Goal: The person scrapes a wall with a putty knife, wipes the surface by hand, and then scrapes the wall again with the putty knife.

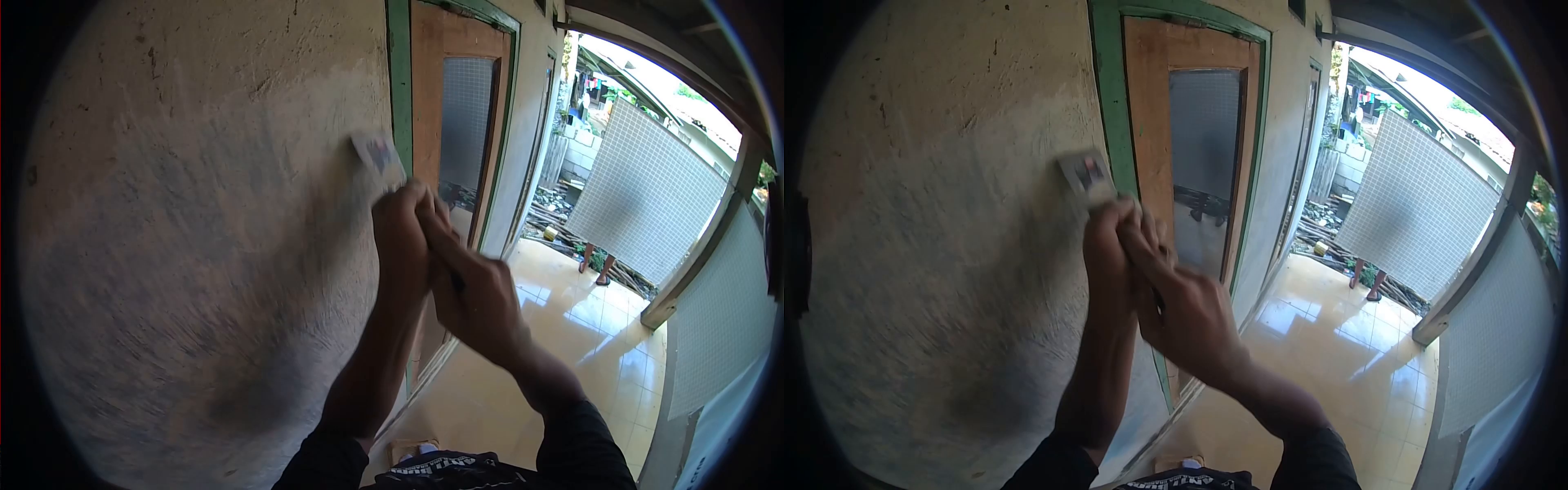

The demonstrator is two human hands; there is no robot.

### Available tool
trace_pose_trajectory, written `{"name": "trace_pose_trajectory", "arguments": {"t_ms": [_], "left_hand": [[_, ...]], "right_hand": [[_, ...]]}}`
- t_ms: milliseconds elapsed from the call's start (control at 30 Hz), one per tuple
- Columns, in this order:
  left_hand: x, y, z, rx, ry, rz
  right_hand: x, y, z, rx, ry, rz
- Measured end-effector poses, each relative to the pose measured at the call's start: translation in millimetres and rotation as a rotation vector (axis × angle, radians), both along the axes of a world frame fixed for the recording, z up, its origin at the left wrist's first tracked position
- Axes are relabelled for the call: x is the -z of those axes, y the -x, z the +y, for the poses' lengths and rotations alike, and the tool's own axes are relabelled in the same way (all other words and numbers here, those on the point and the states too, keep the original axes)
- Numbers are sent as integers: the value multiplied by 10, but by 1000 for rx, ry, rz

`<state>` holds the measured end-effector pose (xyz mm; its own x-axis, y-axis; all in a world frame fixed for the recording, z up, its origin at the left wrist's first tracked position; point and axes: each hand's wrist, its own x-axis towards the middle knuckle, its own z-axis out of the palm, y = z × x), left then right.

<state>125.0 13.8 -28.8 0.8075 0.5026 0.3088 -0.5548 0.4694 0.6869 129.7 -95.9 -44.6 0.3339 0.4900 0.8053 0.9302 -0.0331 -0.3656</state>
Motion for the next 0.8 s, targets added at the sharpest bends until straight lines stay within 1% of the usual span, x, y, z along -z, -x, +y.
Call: {"name": "trace_pose_trajectory", "arguments": {"t_ms": [33, 67, 100, 167, 200, 233, 267, 300, 333, 400, 433, 500, 567, 600, 633, 700, 733, 800], "left_hand": [[-286, -10, -13, -37, -44, -26], [-425, -21, -29, -73, -93, -50], [-412, -37, -52, -72, -92, -46], [-354, -69, -86, -119, -88, -75], [-228, 3, -118, -6, 28, -68], [-135, 16, -83, -5, 18, -78], [-42, 12, -15, 6, -9, -77], [8, 14, 31, 14, -30, -67], [-136, -15, 40, -39, -100, -38], [-480, -68, 24, -53, -143, -41], [-556, -74, -2, -56, -189, -62], [-441, -14, -47, -62, -160, -27], [-180, 74, -30, -31, -69, -5], [-201, 97, -7, -7, -53, -34], [-257, 72, 12, -4, -56, -33], [-468, -30, 72, -24, -210, -60], [-556, -98, 68, -28, -213, -53], [-450, -105, 36, -38, -199, -57]], "right_hand": [[-219, 2, 8, 4, 31, 69], [-337, -40, 29, 2, -8, 67], [-447, -3, -69, -9, 28, 112], [-315, -43, -72, -43, 14, 84], [-188, -2, -104, -34, 35, 65], [-66, 30, -117, -24, 49, 32], [36, 15, -60, -13, -6, -69], [-22, 11, -11, -16, -11, -72], [-143, 0, 40, -2, -25, -8], [-414, -16, 77, -3, -43, 129], [-448, -33, 48, -9, -58, 123], [-397, 73, -28, -1, -8, 217], [-118, 77, -24, -47, -92, 9], [-142, 75, 40, -23, -97, -102], [-201, 75, 51, -20, -99, -101], [-434, 35, 62, 29, -8, 95], [-498, -22, 66, -5, -31, 135], [-471, 4, 7, -6, -17, 157]]}}
